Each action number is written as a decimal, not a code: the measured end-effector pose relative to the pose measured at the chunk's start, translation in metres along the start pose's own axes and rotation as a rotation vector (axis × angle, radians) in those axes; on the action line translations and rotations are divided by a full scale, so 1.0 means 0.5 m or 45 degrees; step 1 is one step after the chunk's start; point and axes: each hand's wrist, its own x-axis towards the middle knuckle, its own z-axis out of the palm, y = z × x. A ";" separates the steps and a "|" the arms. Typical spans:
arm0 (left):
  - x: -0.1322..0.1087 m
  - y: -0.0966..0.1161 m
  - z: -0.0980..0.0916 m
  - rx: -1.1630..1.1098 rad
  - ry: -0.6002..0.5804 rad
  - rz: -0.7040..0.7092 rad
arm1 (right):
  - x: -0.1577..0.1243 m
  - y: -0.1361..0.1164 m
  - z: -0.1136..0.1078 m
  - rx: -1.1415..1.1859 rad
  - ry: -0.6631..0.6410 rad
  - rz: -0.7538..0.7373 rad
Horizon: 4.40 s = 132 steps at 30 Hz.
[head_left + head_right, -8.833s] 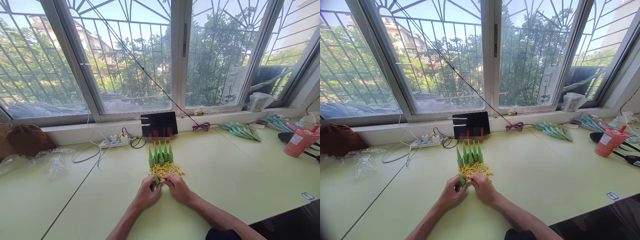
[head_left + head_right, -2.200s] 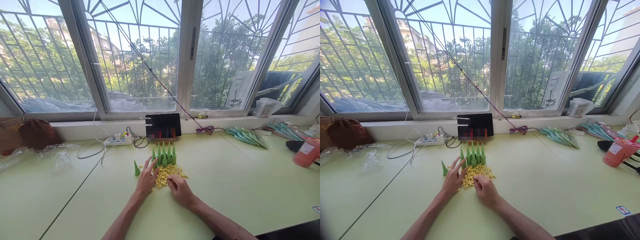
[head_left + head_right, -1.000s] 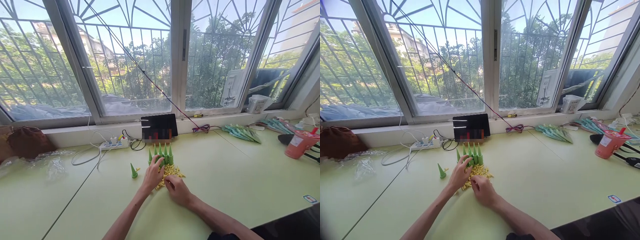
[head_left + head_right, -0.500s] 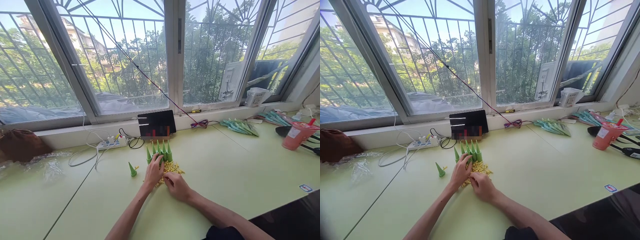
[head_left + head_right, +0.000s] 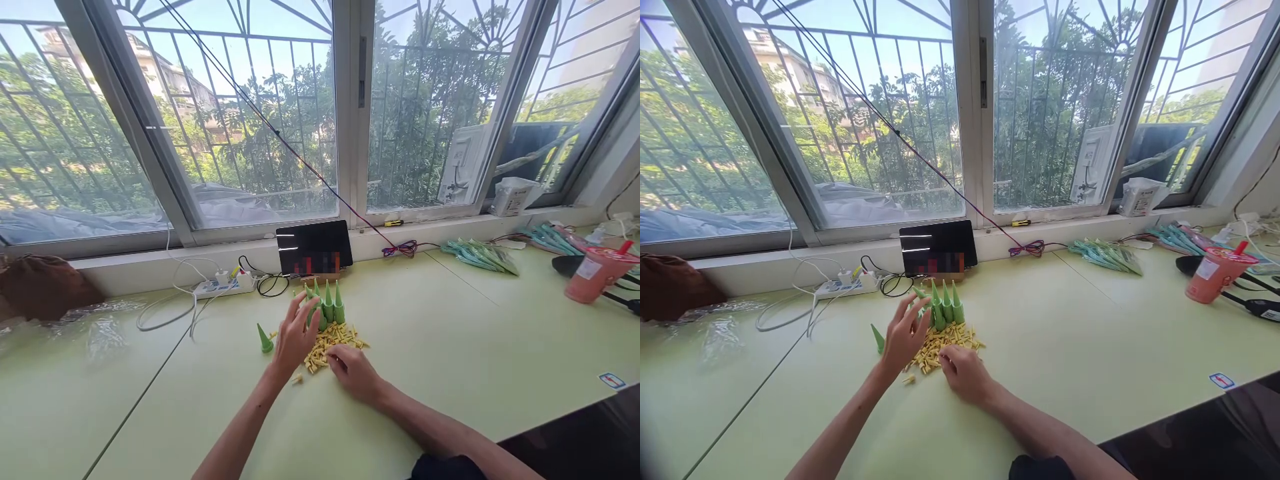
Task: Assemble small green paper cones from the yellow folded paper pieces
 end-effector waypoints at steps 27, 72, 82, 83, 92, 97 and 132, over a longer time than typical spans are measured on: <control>-0.159 -0.049 -0.018 -0.266 -0.188 -0.221 | -0.003 -0.012 -0.017 -0.122 -0.099 -0.123; -0.170 -0.028 -0.020 -0.224 -0.418 -0.263 | -0.003 -0.011 -0.008 -0.382 -0.249 -0.119; -0.168 -0.029 -0.022 -0.215 -0.329 -0.238 | -0.003 -0.011 -0.007 -0.268 -0.155 -0.132; -0.169 -0.030 -0.022 -0.218 -0.320 -0.236 | -0.003 -0.011 -0.007 -0.257 -0.145 -0.133; -0.174 -0.027 -0.018 -0.313 -0.249 -0.265 | -0.006 -0.020 -0.013 -0.145 -0.077 -0.135; -0.174 -0.007 -0.009 -0.491 -0.185 -0.431 | -0.008 -0.017 -0.011 -0.156 -0.028 -0.148; -0.158 0.013 0.002 -1.249 -0.412 -0.838 | -0.017 -0.004 -0.012 -0.013 0.274 -0.404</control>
